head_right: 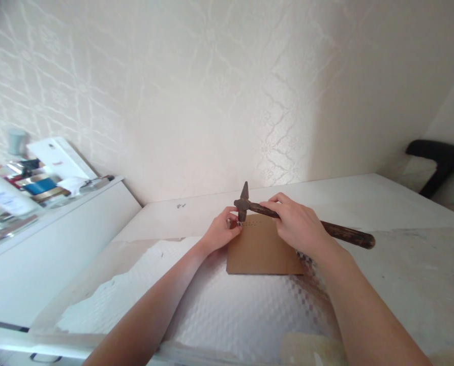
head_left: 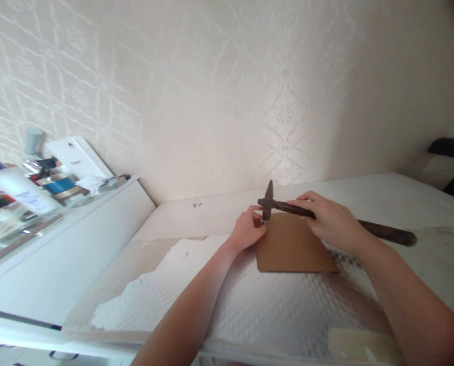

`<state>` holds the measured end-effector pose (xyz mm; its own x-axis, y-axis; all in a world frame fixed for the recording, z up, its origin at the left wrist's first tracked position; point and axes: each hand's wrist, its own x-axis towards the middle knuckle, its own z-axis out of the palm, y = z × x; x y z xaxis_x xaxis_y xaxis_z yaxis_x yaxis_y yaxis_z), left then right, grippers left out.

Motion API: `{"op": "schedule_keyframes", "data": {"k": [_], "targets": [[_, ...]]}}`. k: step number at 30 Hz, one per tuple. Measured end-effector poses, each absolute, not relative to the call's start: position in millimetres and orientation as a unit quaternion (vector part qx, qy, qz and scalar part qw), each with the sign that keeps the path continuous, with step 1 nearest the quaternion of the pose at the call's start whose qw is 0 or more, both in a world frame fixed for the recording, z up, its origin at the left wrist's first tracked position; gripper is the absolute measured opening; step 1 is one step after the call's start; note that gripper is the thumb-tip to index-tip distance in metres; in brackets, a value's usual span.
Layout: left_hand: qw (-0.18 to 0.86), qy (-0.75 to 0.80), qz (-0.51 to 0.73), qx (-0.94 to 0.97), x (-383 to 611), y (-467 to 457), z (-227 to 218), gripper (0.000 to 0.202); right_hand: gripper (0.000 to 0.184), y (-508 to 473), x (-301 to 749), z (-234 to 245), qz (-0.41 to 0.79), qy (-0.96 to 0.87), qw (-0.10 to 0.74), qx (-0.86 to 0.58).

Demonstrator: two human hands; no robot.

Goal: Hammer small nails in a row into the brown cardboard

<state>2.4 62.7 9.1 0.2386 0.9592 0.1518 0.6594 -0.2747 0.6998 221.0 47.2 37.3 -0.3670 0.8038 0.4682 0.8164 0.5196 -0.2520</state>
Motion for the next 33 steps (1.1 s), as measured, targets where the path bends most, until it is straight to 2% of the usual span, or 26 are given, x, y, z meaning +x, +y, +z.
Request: {"op": "schedule_keyframes", "data": {"k": [4,16,29,33], "targets": [[0.256,0.541,0.292,0.746,2.4,62.8,9.0,0.044,0.051,46.5,220.3,38.3,-0.014,-0.818,0.299,-0.492],[0.259,0.539,0.287,0.748,2.4,63.3,8.7,0.042,0.051,45.1,219.4,40.3,-0.003,-0.828,0.270,-0.492],[0.260,0.543,0.289,0.744,3.0,62.7,10.5,0.044,0.053,45.6,219.3,40.4,-0.013,-0.823,0.316,-0.471],[0.257,0.539,0.283,0.751,2.4,63.0,9.5,0.041,0.054,44.1,218.4,41.5,-0.008,-0.833,0.288,-0.473]]}}
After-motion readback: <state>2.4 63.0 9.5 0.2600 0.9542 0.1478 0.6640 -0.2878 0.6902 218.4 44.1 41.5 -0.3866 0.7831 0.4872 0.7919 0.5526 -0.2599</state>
